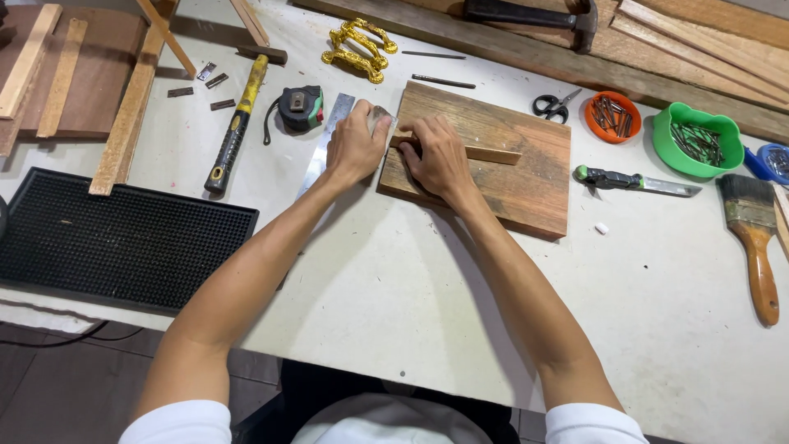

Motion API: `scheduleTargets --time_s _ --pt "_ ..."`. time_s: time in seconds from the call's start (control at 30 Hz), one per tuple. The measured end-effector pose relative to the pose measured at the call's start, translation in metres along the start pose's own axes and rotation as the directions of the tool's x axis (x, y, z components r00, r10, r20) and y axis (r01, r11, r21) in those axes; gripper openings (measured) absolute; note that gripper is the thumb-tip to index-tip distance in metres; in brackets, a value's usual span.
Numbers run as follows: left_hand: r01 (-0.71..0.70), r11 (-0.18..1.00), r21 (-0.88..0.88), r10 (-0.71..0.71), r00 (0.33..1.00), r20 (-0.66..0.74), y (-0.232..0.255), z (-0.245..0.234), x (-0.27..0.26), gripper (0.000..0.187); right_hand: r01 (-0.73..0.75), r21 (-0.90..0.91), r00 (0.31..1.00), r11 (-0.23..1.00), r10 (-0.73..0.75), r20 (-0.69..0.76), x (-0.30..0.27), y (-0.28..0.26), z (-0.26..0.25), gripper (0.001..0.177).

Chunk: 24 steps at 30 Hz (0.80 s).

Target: Using sandpaper and a utility knife to sand and trim small wooden strips on a workbench.

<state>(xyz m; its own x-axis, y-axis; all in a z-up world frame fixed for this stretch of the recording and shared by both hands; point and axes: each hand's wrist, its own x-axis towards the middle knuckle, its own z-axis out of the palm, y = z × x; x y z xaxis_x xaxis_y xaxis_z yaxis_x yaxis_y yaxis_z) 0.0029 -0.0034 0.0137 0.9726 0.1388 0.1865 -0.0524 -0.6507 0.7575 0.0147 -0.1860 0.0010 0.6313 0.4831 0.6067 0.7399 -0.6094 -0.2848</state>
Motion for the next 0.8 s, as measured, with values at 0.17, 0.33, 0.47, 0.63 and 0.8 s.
scheduleTargets --time_s 0.17,0.33,0.47,0.63,0.8 --pt "-0.007 1.000 -0.029 0.006 0.999 -0.040 -0.003 0.020 0.012 0.027 -0.046 0.001 0.998 0.999 0.046 0.036 0.001 0.004 0.001 0.012" --pt "-0.060 0.998 -0.005 0.060 0.995 -0.083 -0.004 0.029 0.012 0.024 -0.090 -0.008 0.994 0.996 0.090 0.055 0.000 0.007 0.006 0.012" --pt "-0.178 0.981 0.072 0.183 0.981 -0.066 -0.018 0.031 0.005 0.021 -0.160 0.045 0.986 0.986 0.157 0.063 -0.001 0.006 0.005 0.019" --pt "-0.247 0.954 0.169 0.257 0.966 -0.037 -0.010 0.006 -0.013 0.023 -0.165 0.034 0.985 0.986 0.163 0.053 0.000 0.005 0.003 0.022" --pt "-0.198 0.966 0.165 0.200 0.980 0.005 0.001 -0.001 -0.008 0.024 -0.182 0.071 0.982 0.981 0.178 0.059 0.001 0.007 0.004 0.022"
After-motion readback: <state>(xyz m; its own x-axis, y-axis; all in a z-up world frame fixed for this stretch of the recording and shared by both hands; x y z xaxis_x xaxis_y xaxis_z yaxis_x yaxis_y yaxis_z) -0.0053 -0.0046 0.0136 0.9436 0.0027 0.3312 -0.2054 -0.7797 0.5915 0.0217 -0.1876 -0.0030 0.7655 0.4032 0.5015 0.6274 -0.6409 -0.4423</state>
